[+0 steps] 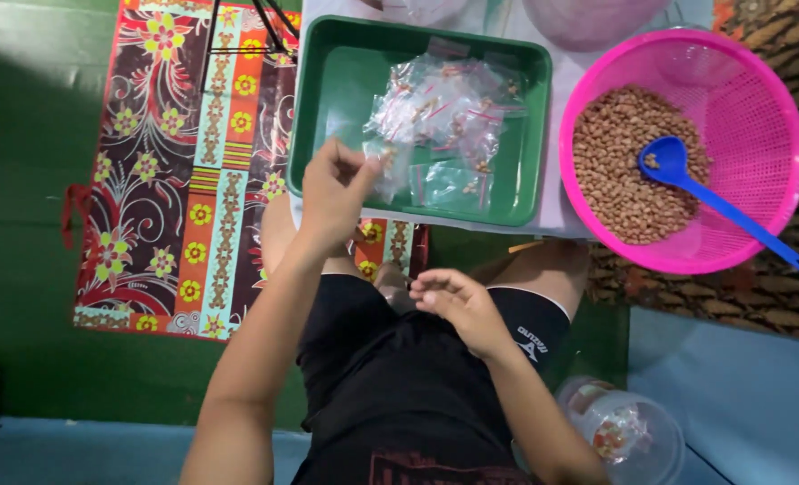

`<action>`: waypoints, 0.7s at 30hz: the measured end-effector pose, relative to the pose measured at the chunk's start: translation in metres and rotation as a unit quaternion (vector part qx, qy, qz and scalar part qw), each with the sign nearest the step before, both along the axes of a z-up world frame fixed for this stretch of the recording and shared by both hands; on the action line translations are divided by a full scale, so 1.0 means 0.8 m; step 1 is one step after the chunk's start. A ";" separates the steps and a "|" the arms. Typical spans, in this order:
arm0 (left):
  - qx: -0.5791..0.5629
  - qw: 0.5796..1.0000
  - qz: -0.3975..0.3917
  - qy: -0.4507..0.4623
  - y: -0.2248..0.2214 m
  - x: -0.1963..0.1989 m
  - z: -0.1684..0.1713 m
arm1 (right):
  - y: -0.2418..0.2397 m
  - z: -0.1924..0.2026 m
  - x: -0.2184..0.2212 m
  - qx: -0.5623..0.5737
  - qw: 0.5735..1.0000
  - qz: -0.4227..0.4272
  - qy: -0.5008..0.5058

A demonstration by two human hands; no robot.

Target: A person is portioning small amounts of peanuts into individual plastic zip-lock bags and sealing them.

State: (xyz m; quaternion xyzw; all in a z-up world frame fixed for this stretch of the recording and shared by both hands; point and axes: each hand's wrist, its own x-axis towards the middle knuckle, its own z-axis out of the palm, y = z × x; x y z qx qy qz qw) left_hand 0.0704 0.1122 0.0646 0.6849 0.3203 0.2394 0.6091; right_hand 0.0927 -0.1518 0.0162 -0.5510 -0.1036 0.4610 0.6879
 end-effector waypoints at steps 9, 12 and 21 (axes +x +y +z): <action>-0.304 0.944 -0.087 -0.100 -0.113 -0.066 -0.024 | 0.029 0.016 0.006 -0.027 0.986 -0.161 -0.019; -0.295 0.947 -0.108 -0.067 -0.123 -0.071 -0.036 | 0.021 0.010 0.007 -0.068 0.978 -0.178 -0.079; -0.261 0.951 -0.154 -0.056 -0.124 -0.064 -0.049 | -0.009 -0.003 0.015 -0.020 0.963 -0.260 -0.066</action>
